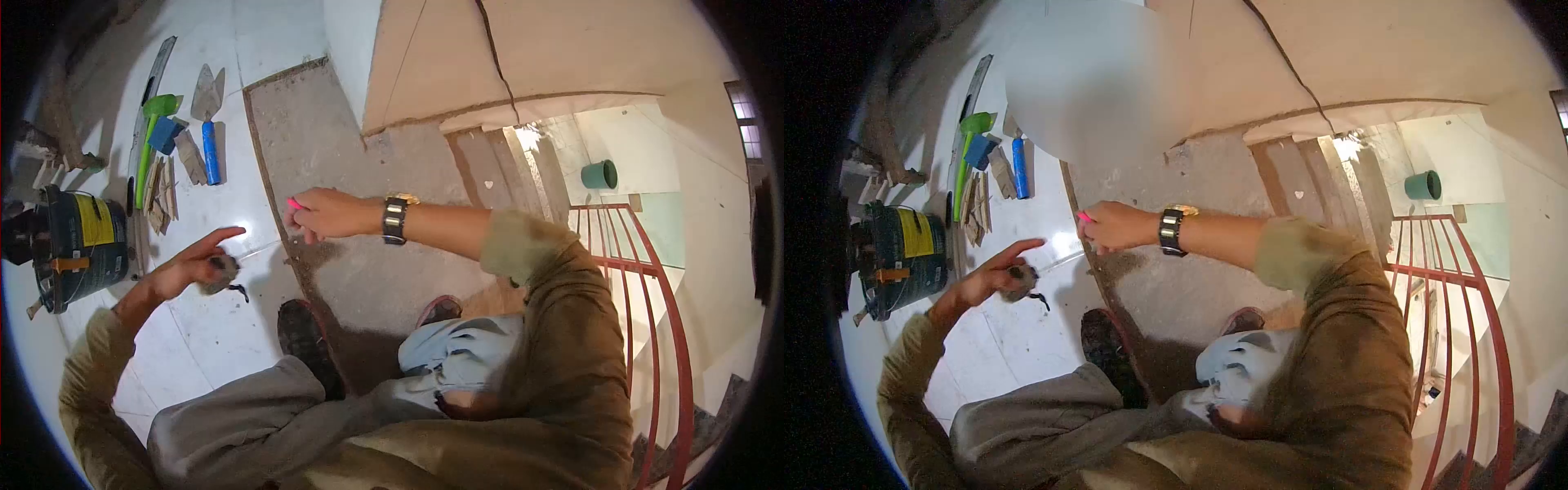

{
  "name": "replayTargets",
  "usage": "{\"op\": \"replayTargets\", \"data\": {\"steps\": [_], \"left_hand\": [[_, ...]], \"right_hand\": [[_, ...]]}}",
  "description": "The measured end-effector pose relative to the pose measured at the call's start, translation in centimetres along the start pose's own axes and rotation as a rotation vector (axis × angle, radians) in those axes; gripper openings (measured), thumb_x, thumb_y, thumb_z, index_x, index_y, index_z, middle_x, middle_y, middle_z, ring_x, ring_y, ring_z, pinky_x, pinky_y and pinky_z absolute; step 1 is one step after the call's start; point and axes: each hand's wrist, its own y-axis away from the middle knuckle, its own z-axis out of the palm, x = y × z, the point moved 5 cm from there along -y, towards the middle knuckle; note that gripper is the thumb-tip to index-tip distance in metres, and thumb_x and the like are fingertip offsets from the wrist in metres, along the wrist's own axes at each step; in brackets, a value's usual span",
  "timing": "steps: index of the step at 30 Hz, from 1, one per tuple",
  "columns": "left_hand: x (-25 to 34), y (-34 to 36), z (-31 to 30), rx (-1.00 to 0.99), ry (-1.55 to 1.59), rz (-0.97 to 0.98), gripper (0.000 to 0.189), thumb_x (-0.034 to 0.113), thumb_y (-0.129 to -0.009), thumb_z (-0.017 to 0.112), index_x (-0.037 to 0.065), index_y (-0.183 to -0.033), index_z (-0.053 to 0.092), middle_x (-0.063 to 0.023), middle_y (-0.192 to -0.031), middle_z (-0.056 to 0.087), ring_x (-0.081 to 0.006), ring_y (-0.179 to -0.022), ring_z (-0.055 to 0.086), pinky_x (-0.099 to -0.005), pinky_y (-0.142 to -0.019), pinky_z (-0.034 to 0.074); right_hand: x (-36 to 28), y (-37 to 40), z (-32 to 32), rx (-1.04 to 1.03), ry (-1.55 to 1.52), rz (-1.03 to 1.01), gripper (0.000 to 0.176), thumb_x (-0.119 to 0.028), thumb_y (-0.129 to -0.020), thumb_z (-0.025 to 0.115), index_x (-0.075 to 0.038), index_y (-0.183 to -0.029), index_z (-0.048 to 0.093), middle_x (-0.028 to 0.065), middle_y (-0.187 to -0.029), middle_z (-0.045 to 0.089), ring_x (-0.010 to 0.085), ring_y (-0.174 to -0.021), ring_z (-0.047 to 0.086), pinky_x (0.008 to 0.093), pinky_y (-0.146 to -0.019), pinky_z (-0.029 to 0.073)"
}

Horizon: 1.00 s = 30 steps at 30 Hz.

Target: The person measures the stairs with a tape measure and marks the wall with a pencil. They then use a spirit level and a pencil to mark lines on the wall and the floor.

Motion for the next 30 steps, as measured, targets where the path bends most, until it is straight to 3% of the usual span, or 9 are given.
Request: {"op": "replayTargets", "data": {"steps": [3, 6, 8, 10, 12, 17, 21, 22, 30], "left_hand": [[4.4, -5.0, 2.2, 0.075, -0.233, -0.007, 0.075, 0.028, -0.093, 0.062, 0.016, -0.154, 0.02, -0.0124, -0.11, 0.061, -0.0189, -0.095, 0.058, -0.0351, -0.087, 0.047], [2.9, -11.8, 3.6, 0.254, -0.347, 0.377, 0.082, 0.035, -0.092, 0.063, 0.006, -0.152, 0.016, -0.0247, -0.122, 0.061, -0.0308, -0.102, 0.064, -0.0416, -0.088, 0.049], [1.2, -14.2, 4.9, 0.23, -0.312, 0.264, 0.079, 0.032, -0.092, 0.063, 0.007, -0.152, 0.018, -0.0189, -0.119, 0.062, -0.0254, -0.105, 0.062, -0.0374, -0.089, 0.05], [1.6, -15.7, 6.3, 0.186, -0.353, 0.309, 0.079, 0.035, -0.089, 0.065, 0.007, -0.15, 0.023, -0.0199, -0.113, 0.065, -0.0274, -0.106, 0.063, -0.0394, -0.089, 0.05], [2.8, -14.8, 5.3, 0.128, -0.425, 0.177, 0.075, 0.038, -0.085, 0.066, 0.006, -0.145, 0.035, -0.0215, -0.111, 0.066, -0.0295, -0.103, 0.064, -0.0406, -0.092, 0.049], [-5.9, -16.0, -5.4, 0.212, -0.581, 0.039, 0.057, 0.027, -0.076, 0.066, 0.003, -0.127, 0.059, -0.0194, -0.114, 0.067, -0.03, -0.103, 0.064, -0.0396, -0.091, 0.049], [-10.0, -12.1, -12.6, 0.411, -0.603, 0.006, 0.058, 0.022, -0.067, 0.061, 0.006, -0.123, 0.064, -0.0173, -0.111, 0.068, -0.0299, -0.1, 0.064, -0.0398, -0.088, 0.05], [-11.2, -11.8, -13.6, 0.416, -0.548, 0.032, 0.057, 0.022, -0.068, 0.061, 0.006, -0.122, 0.065, -0.0171, -0.111, 0.068, -0.0302, -0.099, 0.064, -0.0402, -0.087, 0.05], [-11.9, -10.8, -13.9, 0.538, -0.67, -0.044, 0.032, 0.024, -0.077, 0.064, 0.009, -0.104, 0.072, -0.02, -0.102, 0.067, -0.0347, -0.097, 0.063, -0.0431, -0.088, 0.049]], "right_hand": [[0.4, -1.5, 1.1, -0.057, -0.243, 0.07, 0.034, -0.032, -0.098, 0.051, -0.002, -0.107, 0.062, 0.0084, -0.089, 0.067, 0.0128, -0.072, 0.064, 0.0262, -0.059, 0.048], [2.8, -1.3, -1.5, -0.032, -0.15, 0.12, 0.036, -0.038, -0.097, 0.056, -0.006, -0.114, 0.063, 0.0014, -0.087, 0.064, 0.0067, -0.068, 0.057, 0.0222, -0.056, 0.043], [4.3, 0.3, -2.2, -0.063, -0.204, 0.131, 0.033, -0.037, -0.097, 0.058, -0.007, -0.111, 0.064, -0.0024, -0.083, 0.061, 0.0045, -0.064, 0.051, 0.0209, -0.054, 0.04], [5.0, 2.0, -3.1, -0.071, -0.112, 0.209, 0.027, -0.033, -0.097, 0.06, -0.008, -0.108, 0.065, -0.0059, -0.077, 0.055, 0.0031, -0.06, 0.043, 0.02, -0.051, 0.036], [6.4, 3.1, -5.2, -0.009, -0.054, 0.282, 0.022, -0.028, -0.096, 0.061, -0.01, -0.107, 0.064, -0.0077, -0.073, 0.05, 0.0026, -0.058, 0.04, 0.0198, -0.049, 0.033], [12.8, 8.2, -20.7, 0.377, -0.042, 0.338, 0.015, -0.023, -0.092, 0.064, -0.013, -0.103, 0.064, -0.0081, -0.073, 0.051, 0.0035, -0.058, 0.043, 0.0193, -0.049, 0.031], [15.6, 15.5, -30.8, 0.731, 0.074, 0.416, 0.016, -0.027, -0.095, 0.059, -0.012, -0.098, 0.061, -0.0029, -0.079, 0.06, 0.0042, -0.056, 0.049, 0.0218, -0.042, 0.034], [17.2, 16.6, -33.4, 0.662, 0.155, 0.477, 0.015, -0.026, -0.096, 0.057, -0.012, -0.097, 0.06, -0.0003, -0.082, 0.063, 0.0045, -0.055, 0.05, 0.0213, -0.042, 0.036], [17.8, 15.2, -34.8, 0.836, 0.144, 0.433, 0.01, -0.019, -0.097, 0.055, -0.011, -0.097, 0.061, -0.0011, -0.076, 0.061, 0.0073, -0.051, 0.051, 0.0224, -0.038, 0.034]]}}
